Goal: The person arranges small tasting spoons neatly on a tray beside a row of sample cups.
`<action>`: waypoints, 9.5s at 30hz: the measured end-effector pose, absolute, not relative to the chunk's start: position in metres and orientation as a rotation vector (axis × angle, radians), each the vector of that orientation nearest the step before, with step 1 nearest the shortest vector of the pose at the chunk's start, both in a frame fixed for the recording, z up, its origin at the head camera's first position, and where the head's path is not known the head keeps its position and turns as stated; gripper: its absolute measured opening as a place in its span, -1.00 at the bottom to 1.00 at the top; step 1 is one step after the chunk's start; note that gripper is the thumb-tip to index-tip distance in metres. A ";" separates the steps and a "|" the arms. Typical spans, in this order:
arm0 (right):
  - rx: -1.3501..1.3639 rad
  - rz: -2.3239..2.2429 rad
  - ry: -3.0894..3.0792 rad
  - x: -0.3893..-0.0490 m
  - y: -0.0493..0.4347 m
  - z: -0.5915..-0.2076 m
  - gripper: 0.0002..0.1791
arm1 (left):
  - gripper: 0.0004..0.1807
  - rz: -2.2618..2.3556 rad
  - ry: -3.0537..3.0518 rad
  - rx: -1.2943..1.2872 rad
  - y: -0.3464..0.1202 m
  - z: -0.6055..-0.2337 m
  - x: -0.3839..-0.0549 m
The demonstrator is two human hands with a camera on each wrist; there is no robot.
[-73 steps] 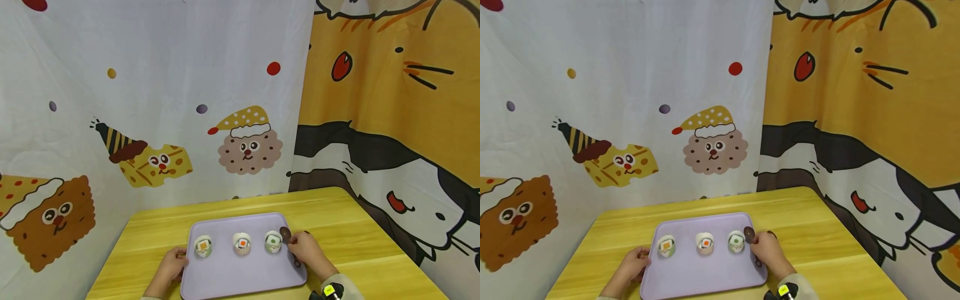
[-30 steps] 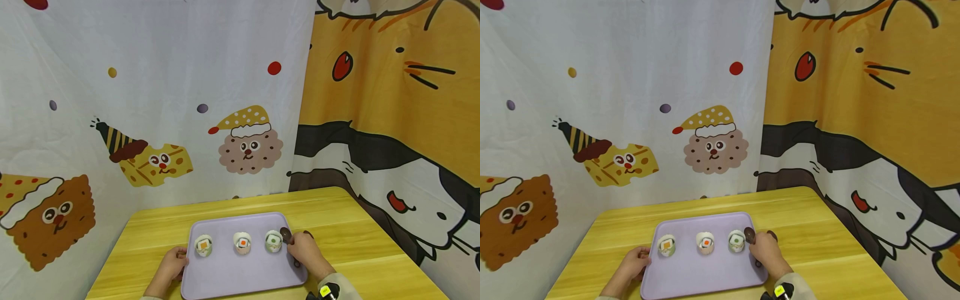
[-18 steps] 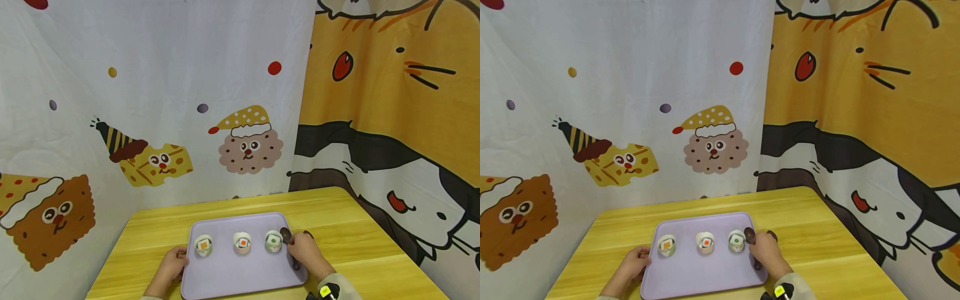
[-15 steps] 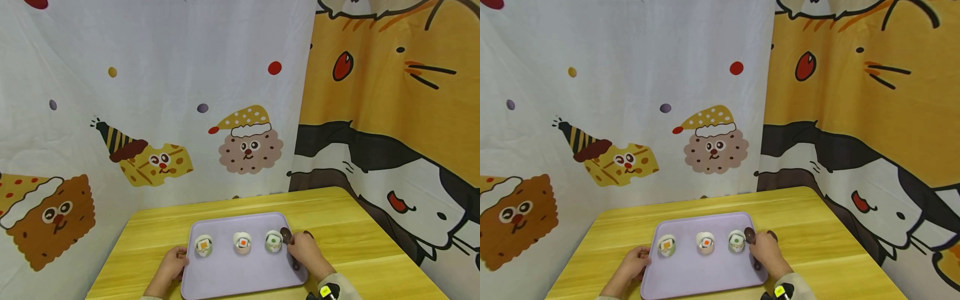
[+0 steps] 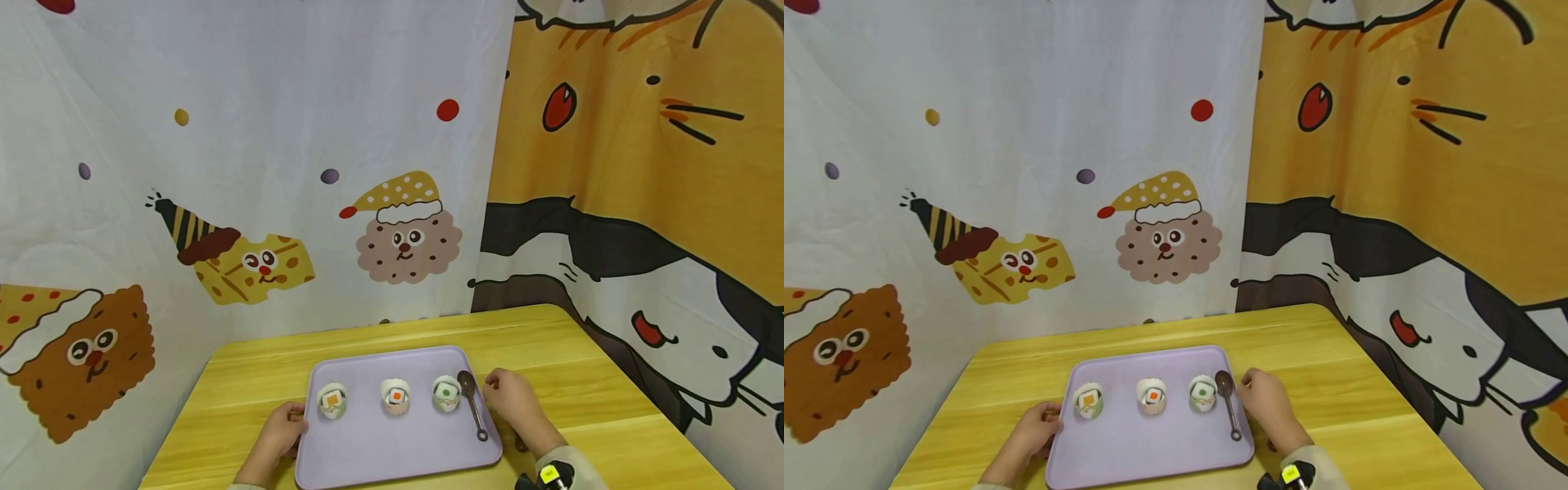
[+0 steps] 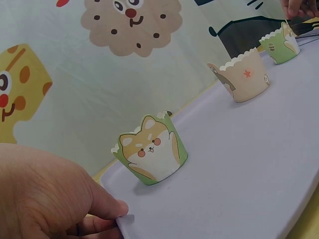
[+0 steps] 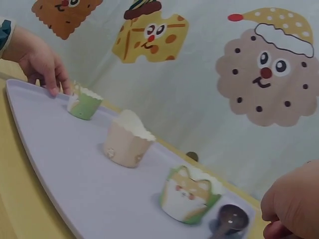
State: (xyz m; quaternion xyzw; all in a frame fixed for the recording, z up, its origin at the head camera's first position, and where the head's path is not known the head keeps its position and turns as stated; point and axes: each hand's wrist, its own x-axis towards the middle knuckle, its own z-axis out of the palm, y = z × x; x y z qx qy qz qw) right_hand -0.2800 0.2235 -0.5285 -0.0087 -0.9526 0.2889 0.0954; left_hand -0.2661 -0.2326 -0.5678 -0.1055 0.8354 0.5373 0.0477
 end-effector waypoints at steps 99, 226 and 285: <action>-0.012 0.937 -2.844 -0.266 0.186 -0.511 -0.88 | -0.59 1.595 2.595 -0.355 -0.233 -0.569 -0.261; 0.076 0.313 -2.785 -0.255 0.077 -0.554 -0.72 | -0.60 1.621 2.619 -0.339 -0.233 -0.569 -0.261; -0.186 0.653 -2.887 -0.247 0.240 -0.546 -0.79 | -0.60 1.569 2.637 -0.353 -0.231 -0.568 -0.264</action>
